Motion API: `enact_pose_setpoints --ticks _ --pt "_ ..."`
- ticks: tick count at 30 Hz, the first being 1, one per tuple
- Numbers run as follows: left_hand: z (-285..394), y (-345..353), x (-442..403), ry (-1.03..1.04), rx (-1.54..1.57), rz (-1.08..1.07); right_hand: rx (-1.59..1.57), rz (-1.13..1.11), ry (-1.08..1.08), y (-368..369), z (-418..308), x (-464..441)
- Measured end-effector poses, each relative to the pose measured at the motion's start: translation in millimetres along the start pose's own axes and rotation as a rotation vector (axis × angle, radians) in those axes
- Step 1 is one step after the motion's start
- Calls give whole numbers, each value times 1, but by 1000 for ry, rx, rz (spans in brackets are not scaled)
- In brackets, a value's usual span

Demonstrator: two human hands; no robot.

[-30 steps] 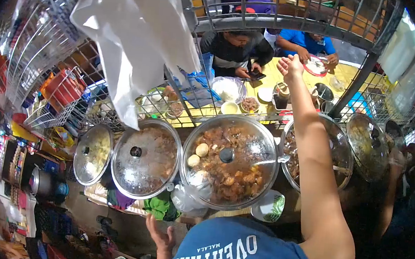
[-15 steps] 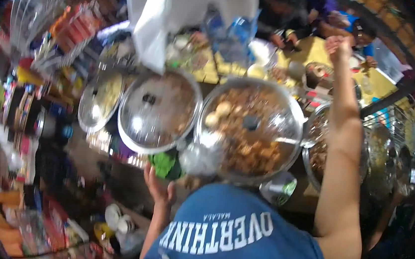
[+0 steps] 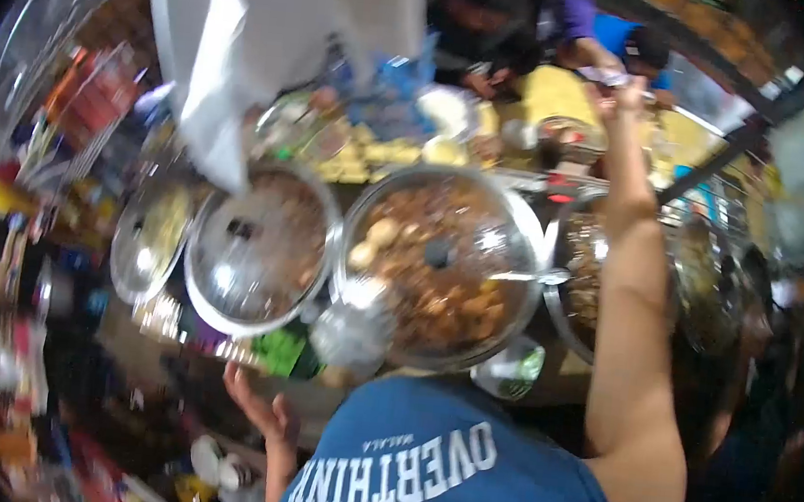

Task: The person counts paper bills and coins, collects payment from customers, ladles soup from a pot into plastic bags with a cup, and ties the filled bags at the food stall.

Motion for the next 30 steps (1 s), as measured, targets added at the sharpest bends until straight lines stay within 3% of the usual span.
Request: enact_pose_setpoints --ticks 1,3,7,9,12,16,21,23,25,26,27,30 --pt "-13 1 9 20 14 22 -67 123 47 -14 10 -18" --pt "-12 -2 10 -10 -39 36 -127 93 15 -26 19 -27" --pt "-11 -10 12 -26 -133 83 52 395 -43 -38 35 -38" --pt "0 -12 3 17 -117 96 54 413 -41 -43 34 -32" --pt "13 -27 -13 -123 -128 83 219 239 17 -25 8 73" --pt "9 -51 -10 -83 -73 130 555 20 200 40 -37 236" --pt "-7 -65 -17 -142 -52 147 700 -252 -2 99 -54 309" --pt "-14 -70 -37 -187 318 270 718 -365 -55 131 -52 338" --pt "-12 -80 -65 -211 433 317 725 -484 -99 162 -46 367" --pt "-12 -85 -79 -352 756 312 734 -545 -103 178 -41 381" --pt "-15 -88 -92 -498 1082 282 738 -604 -94 194 -32 398" --pt "-35 -98 -115 -834 1418 -85 796 -780 27 249 17 466"
Point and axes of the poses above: each hand's wrist, its own x-axis away from the middle knuckle, its own y-axis out of the palm, z = x × y, the point moved 3 cm from there along -x, towards the middle knuckle, and after that the axes turned 12 degrees about x, right-handed, at the moved point
